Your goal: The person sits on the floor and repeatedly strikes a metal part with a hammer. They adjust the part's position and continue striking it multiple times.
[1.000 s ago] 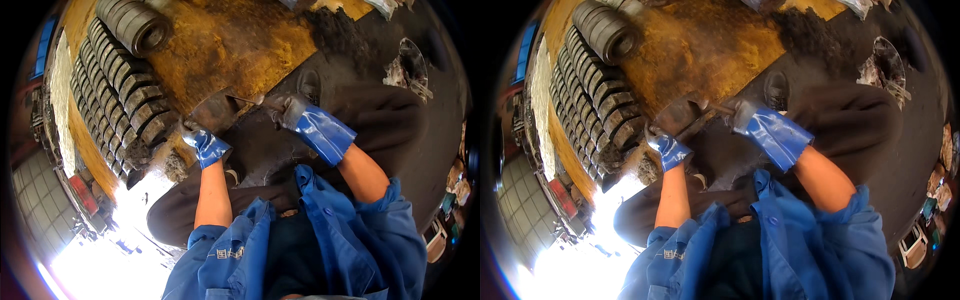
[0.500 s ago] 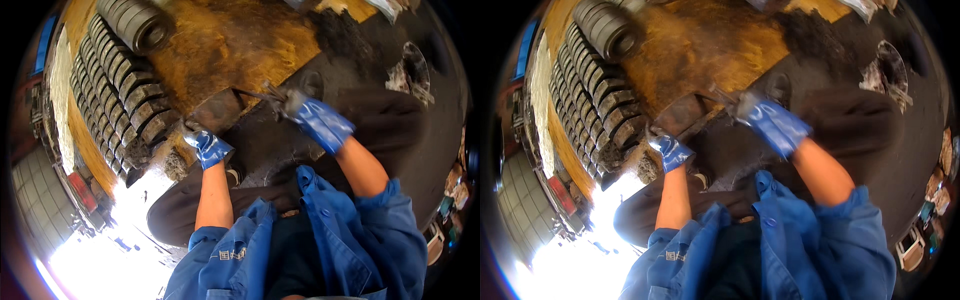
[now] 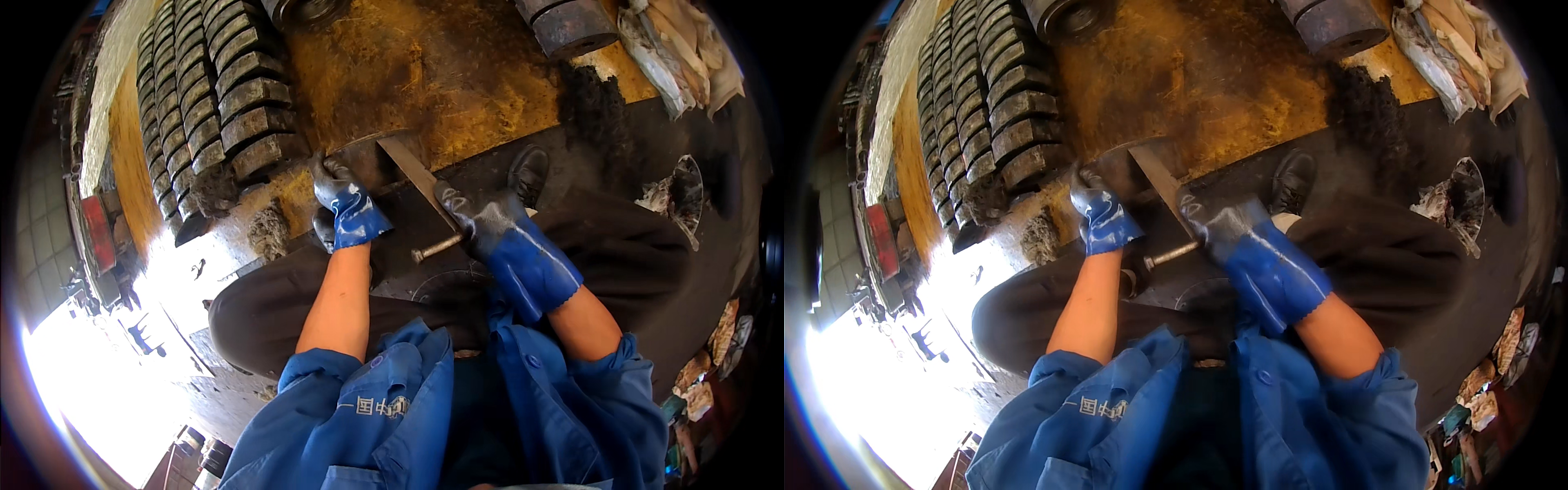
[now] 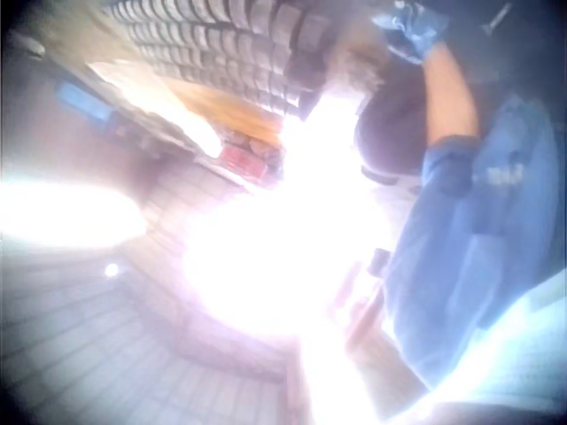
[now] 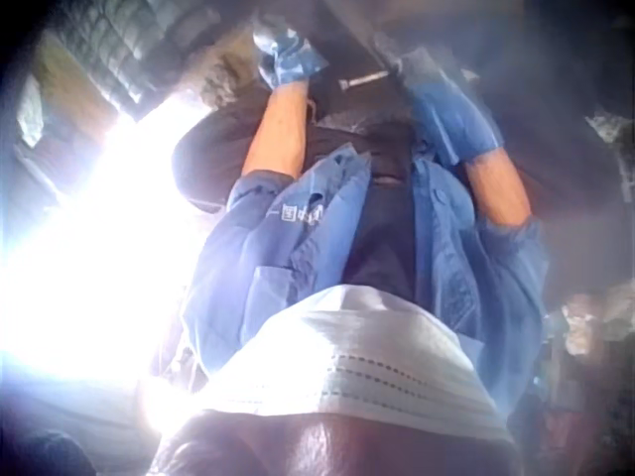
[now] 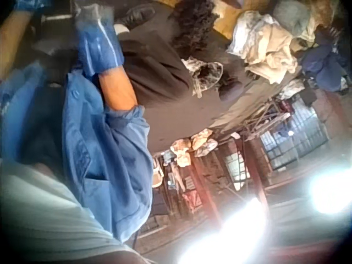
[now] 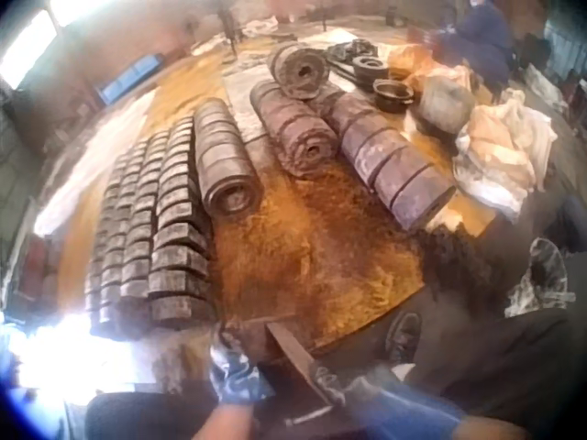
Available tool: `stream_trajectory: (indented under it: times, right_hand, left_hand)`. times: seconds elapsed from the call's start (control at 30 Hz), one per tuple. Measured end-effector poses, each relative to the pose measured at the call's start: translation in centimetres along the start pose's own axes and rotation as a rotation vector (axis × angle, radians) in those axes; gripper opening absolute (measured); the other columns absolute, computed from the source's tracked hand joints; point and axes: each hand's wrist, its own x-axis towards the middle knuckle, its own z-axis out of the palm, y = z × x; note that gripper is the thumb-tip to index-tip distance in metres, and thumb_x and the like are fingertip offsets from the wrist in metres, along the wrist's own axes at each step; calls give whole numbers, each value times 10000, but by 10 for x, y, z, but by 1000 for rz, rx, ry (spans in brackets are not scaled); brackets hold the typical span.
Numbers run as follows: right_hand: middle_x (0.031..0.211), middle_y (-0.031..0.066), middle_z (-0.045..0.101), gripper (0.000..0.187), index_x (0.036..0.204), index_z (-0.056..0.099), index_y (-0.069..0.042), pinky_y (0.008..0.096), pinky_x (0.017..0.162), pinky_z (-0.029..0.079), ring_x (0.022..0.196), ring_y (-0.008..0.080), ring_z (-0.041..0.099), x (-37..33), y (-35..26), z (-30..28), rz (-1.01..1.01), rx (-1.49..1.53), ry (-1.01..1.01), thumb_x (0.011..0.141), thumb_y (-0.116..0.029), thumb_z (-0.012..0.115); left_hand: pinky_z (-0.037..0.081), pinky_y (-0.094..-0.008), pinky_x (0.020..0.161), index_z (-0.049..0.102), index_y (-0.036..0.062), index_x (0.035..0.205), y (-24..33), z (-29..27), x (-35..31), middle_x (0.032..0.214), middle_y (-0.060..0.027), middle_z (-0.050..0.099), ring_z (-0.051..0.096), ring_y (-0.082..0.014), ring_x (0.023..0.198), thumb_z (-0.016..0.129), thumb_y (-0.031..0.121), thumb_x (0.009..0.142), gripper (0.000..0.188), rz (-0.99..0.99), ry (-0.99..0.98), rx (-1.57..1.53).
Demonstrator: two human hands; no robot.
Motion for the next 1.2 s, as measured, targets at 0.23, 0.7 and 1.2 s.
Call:
stream_trajectory:
  times: [0.23, 0.7, 1.2]
  right_hand:
    - [1082, 201, 709, 311, 1280, 652, -91, 393, 773, 589, 947, 319, 718, 4, 7, 15, -44, -38, 34, 1081, -239, 465]
    - [1003, 181, 712, 364, 1249, 637, -135, 448, 800, 569, 902, 354, 703, 119, 22, -19, 45, -163, 57, 1115, -374, 398]
    - [992, 101, 747, 155, 1094, 699, -151, 454, 769, 607, 926, 307, 733, 406, -134, 29, -899, -1396, -354, 989, -185, 591]
  left_hand:
    - [569, -459, 865, 690, -2, 1228, 1, 2, -1, 1082, -246, 735, 716, -409, 967, 560, 99, 985, 294, 133, 43, 55]
    - [538, -470, 995, 683, -8, 1209, 14, -4, -1, 1179, -245, 707, 672, -430, 1095, 607, 60, 926, 301, 112, 92, 81]
    - [459, -537, 1091, 661, 11, 1258, 17, -16, 10, 1252, -239, 683, 613, -464, 1226, 588, 124, 940, 345, 47, 20, 84]
